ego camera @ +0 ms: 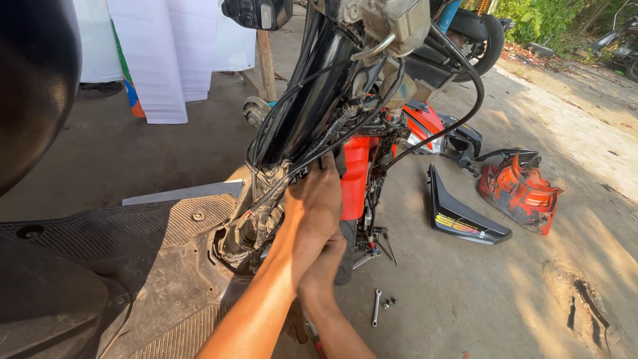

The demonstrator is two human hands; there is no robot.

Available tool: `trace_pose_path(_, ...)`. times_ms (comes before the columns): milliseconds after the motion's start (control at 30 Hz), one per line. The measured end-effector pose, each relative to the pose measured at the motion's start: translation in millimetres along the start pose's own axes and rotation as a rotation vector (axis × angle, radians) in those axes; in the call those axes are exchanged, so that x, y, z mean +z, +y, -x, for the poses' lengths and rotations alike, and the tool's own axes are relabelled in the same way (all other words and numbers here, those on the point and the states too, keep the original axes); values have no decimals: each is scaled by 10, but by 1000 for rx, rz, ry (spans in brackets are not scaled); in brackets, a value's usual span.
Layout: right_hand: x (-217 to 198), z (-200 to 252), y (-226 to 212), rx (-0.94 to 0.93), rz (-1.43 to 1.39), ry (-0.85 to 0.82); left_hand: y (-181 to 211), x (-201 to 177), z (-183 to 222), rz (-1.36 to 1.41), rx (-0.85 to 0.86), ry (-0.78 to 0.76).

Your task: Repairing and cleaning motorcycle components using a cloth and screwdriver

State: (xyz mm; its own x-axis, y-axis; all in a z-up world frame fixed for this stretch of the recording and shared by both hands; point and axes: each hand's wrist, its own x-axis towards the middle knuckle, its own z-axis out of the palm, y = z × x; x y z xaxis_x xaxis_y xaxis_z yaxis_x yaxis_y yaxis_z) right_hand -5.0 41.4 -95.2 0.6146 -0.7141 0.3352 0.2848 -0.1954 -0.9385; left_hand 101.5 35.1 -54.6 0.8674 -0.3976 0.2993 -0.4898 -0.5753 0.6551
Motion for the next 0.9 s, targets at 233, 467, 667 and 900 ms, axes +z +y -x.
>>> trace_pose_path(233, -279, -191, 257, -117, 90, -58, 241, -21, 73, -7, -73, -122)
trace_pose_path(467, -213, -181, 249, -118, 90, -102, 35, 400, -344, -67, -57, -82)
trace_pose_path(667, -222, -195, 302, -114, 100, -140, 12, 317, -246, -219, -34, -110)
trace_pose_path(900, -285, -246, 518, -109, 104, -181, 221, 58, -74, -154, -22, -170)
